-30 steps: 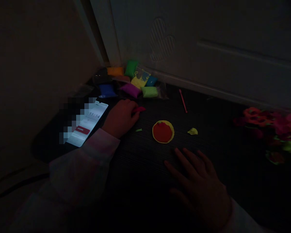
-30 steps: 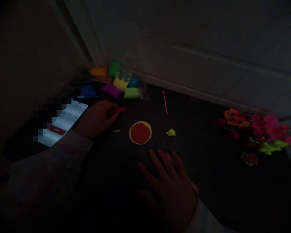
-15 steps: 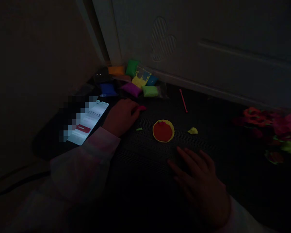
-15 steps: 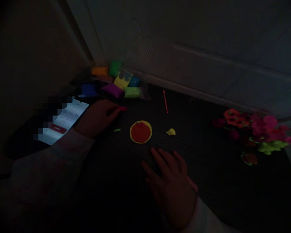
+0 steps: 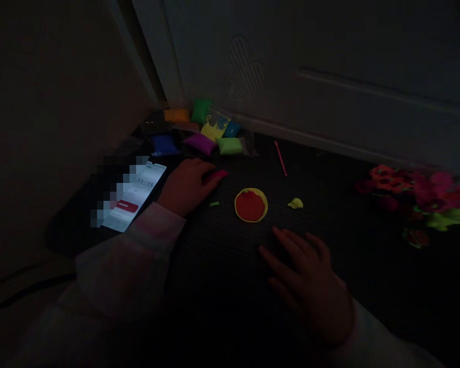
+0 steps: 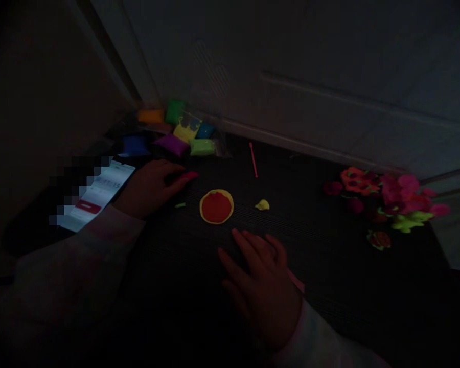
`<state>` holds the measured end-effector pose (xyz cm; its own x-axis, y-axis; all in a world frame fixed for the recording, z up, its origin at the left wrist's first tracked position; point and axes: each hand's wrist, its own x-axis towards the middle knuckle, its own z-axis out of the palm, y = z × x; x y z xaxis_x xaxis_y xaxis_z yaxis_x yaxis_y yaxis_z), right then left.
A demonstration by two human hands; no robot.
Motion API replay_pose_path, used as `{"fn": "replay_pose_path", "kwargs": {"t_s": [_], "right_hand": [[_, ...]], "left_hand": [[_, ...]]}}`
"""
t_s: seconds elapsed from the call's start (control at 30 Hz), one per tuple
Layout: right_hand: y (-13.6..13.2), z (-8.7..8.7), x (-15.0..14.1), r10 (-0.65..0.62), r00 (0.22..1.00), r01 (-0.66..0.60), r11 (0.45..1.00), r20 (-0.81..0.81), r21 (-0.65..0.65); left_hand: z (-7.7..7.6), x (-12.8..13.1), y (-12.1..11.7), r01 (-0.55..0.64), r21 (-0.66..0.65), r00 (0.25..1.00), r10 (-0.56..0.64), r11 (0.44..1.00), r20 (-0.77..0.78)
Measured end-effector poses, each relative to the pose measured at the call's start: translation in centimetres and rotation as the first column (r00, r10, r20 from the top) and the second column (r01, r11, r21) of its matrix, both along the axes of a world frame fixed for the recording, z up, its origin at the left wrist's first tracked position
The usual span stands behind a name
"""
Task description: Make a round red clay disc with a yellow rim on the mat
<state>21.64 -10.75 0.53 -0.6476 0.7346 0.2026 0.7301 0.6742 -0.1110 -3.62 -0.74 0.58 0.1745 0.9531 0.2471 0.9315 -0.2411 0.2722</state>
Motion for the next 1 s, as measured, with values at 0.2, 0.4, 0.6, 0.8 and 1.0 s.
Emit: {"fn": "replay_pose_path", "kwargs": {"t_s": [0.2,0.4,0.6,0.8,1.0], "right_hand": [[-0.2,-0.1,-0.4,0.000,1.000,0.001,0.999,0.028,-0.035],[-0.2,-0.2,-0.3,0.008,0.999,-0.005,0.999,0.052,-0.054],[-0.4,-0.2,-0.1,0.009,0.997,-0.004,0.998,0.075,-0.060],[-0.3,-0.5,-0.1,0.018,0.997,-0.015,0.999,0.069,-0.048],[-0.5,0.1,1.3,0.073,0.994,-0.081,0.991,-0.077,-0.106]], "left_hand": [[0.1,0.1,-0.1,-0.004,-0.006,1.000,0.004,1.000,-0.002],[0.0,0.1,0.0,0.005,-0.011,1.000,-0.005,1.000,-0.001],[0.0,0.1,0.0,0.006,-0.012,1.000,-0.006,1.000,0.009],[0.1,0.2,-0.1,0.002,-0.035,1.000,-0.002,0.999,0.001],[-0.1,0.0,0.0,-0.008,-0.014,0.999,0.009,1.000,0.037]]}}
